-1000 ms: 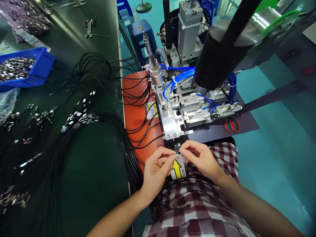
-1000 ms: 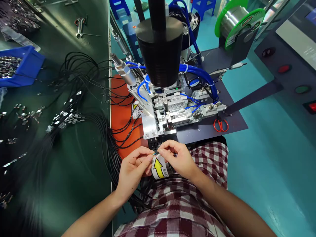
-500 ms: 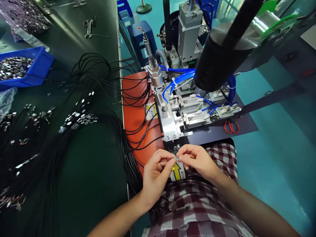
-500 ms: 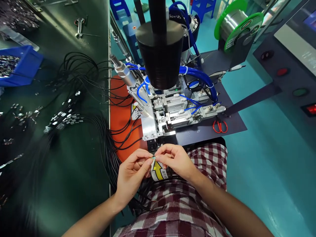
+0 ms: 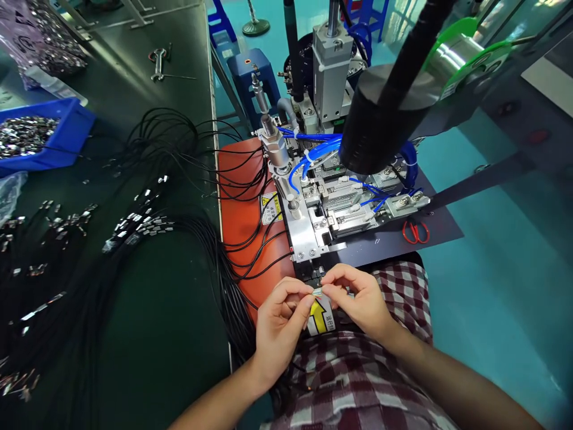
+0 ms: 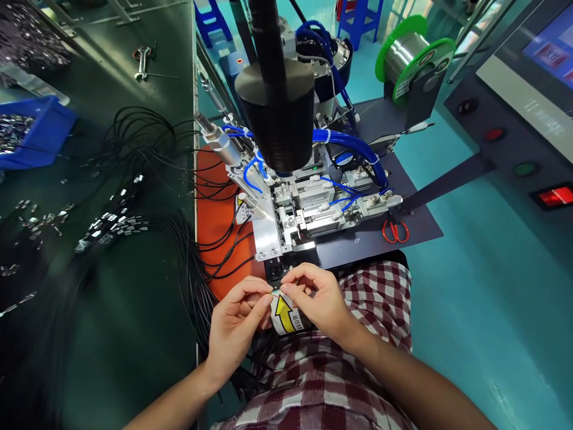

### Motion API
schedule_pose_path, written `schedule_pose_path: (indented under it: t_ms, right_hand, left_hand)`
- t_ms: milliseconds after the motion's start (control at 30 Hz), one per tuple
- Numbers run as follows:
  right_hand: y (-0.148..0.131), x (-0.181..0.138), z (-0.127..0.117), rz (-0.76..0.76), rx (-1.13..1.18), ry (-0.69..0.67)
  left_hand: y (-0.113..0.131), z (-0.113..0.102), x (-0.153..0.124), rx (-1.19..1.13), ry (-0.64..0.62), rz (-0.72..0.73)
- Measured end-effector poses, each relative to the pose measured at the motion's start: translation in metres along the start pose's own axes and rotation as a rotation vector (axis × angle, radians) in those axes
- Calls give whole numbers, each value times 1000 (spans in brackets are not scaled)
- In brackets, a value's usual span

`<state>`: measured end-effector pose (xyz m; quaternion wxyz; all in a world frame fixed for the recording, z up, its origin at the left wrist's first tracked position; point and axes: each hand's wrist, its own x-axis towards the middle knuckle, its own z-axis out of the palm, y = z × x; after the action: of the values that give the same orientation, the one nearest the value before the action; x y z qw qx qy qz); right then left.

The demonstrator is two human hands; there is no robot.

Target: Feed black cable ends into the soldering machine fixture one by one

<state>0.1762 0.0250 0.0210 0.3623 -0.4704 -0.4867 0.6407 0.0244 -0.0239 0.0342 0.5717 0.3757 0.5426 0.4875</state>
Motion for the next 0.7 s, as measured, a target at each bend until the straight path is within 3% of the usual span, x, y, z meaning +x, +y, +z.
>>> schedule_pose_path:
  t_ms: [133, 467, 700]
  right_hand:
    - [-4, 3, -1, -8, -40, -7]
    - [-3, 10, -12, 182, 151, -325]
    - [-6, 10, -12, 171, 135, -392]
  left_hand:
    - [-2, -1, 0, 84, -2, 52]
    - [-4, -5, -4, 121, -30, 47]
    - [-4, -8, -4, 129, -86, 4]
